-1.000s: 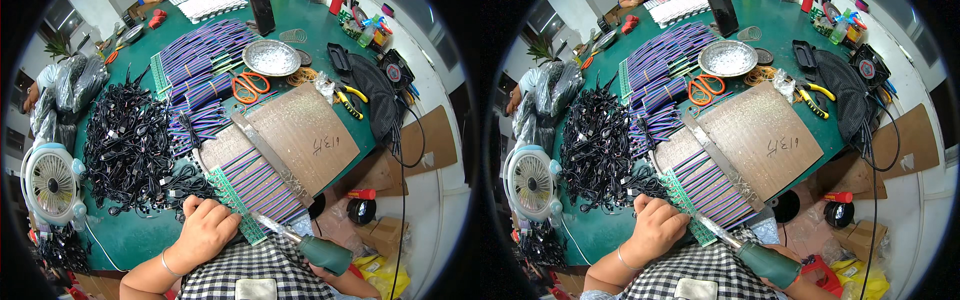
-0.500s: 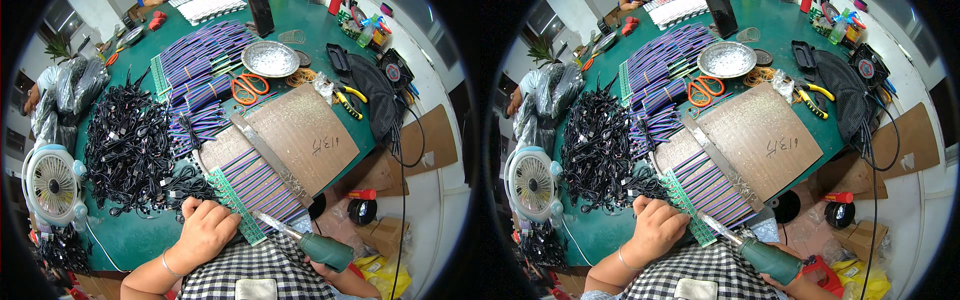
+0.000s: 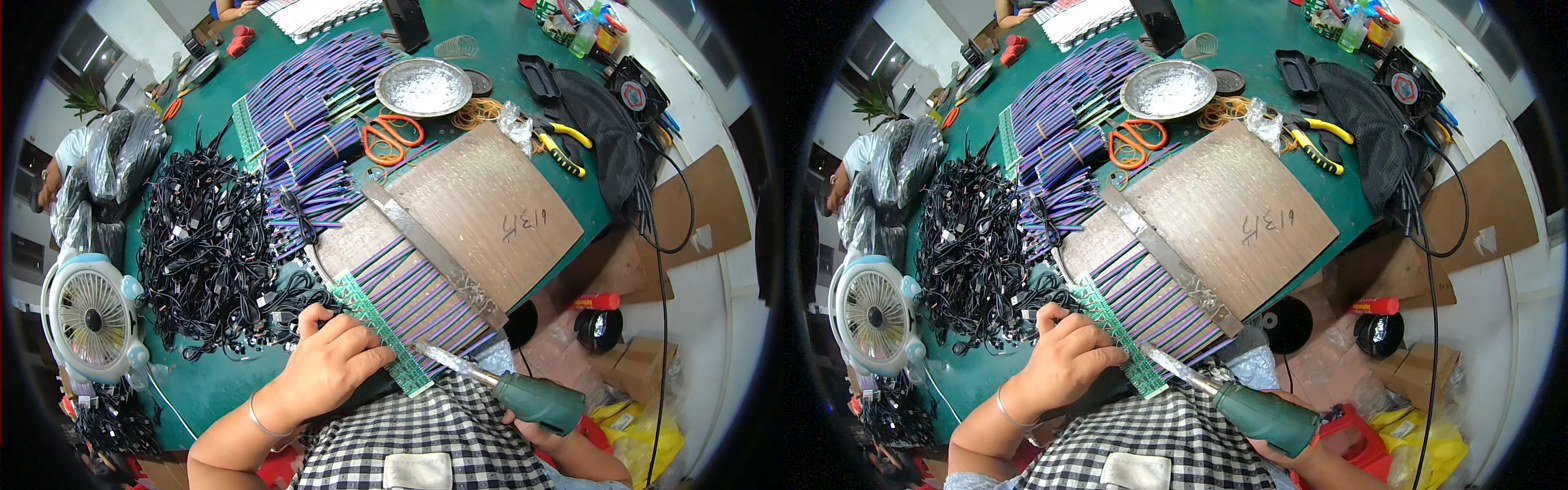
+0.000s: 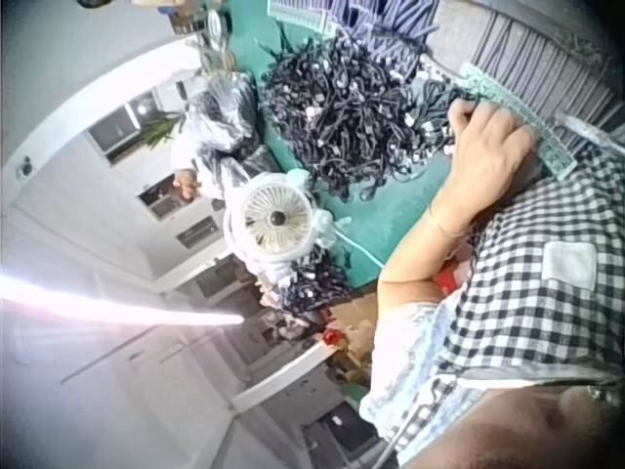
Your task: The person solders ribbon cables onto a circuit board using a soldering iron, sets the finished board aside, places a new circuit board onto the work surface, and solders ribbon cables onto it.
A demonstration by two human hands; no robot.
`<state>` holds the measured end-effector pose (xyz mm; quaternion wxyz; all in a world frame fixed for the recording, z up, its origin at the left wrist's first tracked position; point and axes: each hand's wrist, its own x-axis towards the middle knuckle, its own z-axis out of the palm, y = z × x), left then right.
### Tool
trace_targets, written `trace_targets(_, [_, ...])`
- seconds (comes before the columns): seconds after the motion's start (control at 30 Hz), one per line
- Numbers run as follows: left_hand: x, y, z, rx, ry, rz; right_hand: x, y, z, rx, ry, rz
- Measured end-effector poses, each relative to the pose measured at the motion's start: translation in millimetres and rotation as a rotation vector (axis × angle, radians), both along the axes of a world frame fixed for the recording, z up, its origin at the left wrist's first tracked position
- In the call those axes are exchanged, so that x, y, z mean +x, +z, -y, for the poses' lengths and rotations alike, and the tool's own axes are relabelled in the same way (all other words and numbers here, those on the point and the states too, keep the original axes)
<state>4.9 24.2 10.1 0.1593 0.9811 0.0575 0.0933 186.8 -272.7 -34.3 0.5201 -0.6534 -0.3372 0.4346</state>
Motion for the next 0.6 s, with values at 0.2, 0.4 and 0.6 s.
trace_targets(0.2, [5, 7, -12, -0.032, -0.121, -0.092, -10, -22, 15, -0.063, -0.01, -0.108])
trace_targets(0.4, [5, 9, -9, 0.026, -0.161, -0.056, -10, -11, 8, -0.161, -0.152, -0.288])
trace_targets(0.6, [4, 12, -4, 0.158, -0.179, -0.031, 2, -20, 5, 0.006, 0.177, 0.307])
